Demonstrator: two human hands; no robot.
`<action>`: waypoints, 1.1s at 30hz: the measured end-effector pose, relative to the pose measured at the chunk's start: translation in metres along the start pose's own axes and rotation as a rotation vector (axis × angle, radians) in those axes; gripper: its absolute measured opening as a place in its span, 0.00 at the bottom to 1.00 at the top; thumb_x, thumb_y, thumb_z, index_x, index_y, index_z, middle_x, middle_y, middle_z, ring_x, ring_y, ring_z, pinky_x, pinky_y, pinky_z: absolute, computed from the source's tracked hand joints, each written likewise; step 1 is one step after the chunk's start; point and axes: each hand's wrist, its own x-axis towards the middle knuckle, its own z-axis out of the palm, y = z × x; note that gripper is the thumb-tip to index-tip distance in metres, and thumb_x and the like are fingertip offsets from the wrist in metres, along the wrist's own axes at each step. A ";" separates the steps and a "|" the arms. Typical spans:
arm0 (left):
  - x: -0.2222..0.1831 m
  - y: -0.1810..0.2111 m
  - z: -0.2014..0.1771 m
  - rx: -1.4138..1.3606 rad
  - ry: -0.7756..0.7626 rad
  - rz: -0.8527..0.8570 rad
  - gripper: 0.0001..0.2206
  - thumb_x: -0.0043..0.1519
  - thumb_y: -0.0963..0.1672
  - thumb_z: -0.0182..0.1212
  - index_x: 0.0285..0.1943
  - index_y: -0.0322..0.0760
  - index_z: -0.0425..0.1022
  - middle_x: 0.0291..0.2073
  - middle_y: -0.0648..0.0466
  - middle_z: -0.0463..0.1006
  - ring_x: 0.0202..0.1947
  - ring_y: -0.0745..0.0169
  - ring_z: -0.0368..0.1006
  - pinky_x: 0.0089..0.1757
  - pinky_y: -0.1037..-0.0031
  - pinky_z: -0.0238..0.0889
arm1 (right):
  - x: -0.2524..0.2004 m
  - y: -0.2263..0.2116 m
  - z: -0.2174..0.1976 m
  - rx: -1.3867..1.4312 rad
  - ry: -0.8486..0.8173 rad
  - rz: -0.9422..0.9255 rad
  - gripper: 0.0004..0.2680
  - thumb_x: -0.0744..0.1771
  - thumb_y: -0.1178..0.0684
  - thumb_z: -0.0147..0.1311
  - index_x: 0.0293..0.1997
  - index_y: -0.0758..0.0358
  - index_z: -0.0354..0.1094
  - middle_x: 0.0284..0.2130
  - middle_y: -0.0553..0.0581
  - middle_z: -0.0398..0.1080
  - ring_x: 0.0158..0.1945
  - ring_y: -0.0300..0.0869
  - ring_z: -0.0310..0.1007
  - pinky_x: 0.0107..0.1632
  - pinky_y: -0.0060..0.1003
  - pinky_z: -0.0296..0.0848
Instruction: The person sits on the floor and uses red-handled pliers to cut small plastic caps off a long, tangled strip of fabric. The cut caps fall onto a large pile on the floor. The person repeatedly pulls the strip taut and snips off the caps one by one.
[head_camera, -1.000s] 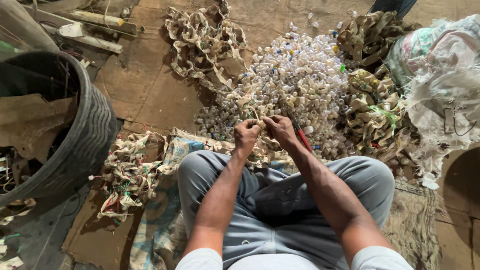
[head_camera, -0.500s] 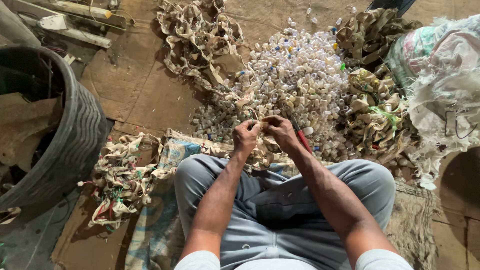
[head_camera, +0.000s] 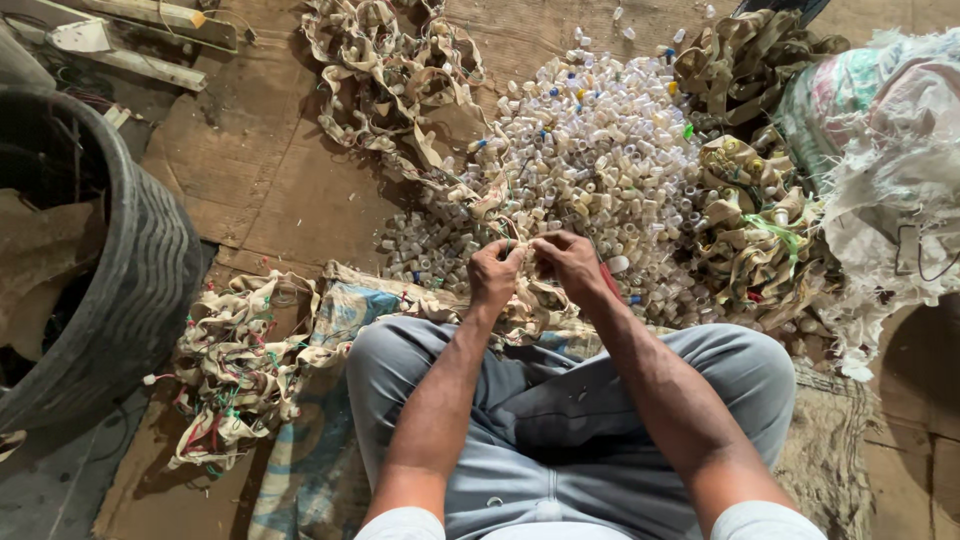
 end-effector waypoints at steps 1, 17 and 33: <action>0.000 0.001 0.000 -0.020 -0.007 -0.015 0.09 0.59 0.44 0.68 0.41 0.33 0.84 0.21 0.57 0.80 0.20 0.73 0.70 0.25 0.77 0.63 | -0.002 -0.005 0.001 -0.021 0.010 -0.044 0.09 0.70 0.57 0.58 0.54 0.70 0.72 0.36 0.63 0.73 0.34 0.44 0.73 0.34 0.35 0.76; -0.007 0.017 -0.026 -0.109 -0.498 -0.101 0.10 0.66 0.44 0.61 0.47 0.32 0.82 0.35 0.50 0.83 0.33 0.64 0.77 0.34 0.73 0.74 | 0.041 0.030 -0.006 0.280 -0.217 0.122 0.13 0.72 0.45 0.51 0.45 0.67 0.71 0.31 0.53 0.71 0.31 0.39 0.74 0.34 0.37 0.79; 0.018 0.035 -0.026 0.259 0.054 0.095 0.18 0.60 0.49 0.66 0.49 0.31 0.76 0.42 0.45 0.73 0.30 0.57 0.75 0.28 0.70 0.71 | 0.035 0.008 -0.006 -0.067 -0.069 0.020 0.12 0.67 0.56 0.52 0.54 0.68 0.72 0.31 0.53 0.74 0.29 0.35 0.70 0.30 0.28 0.68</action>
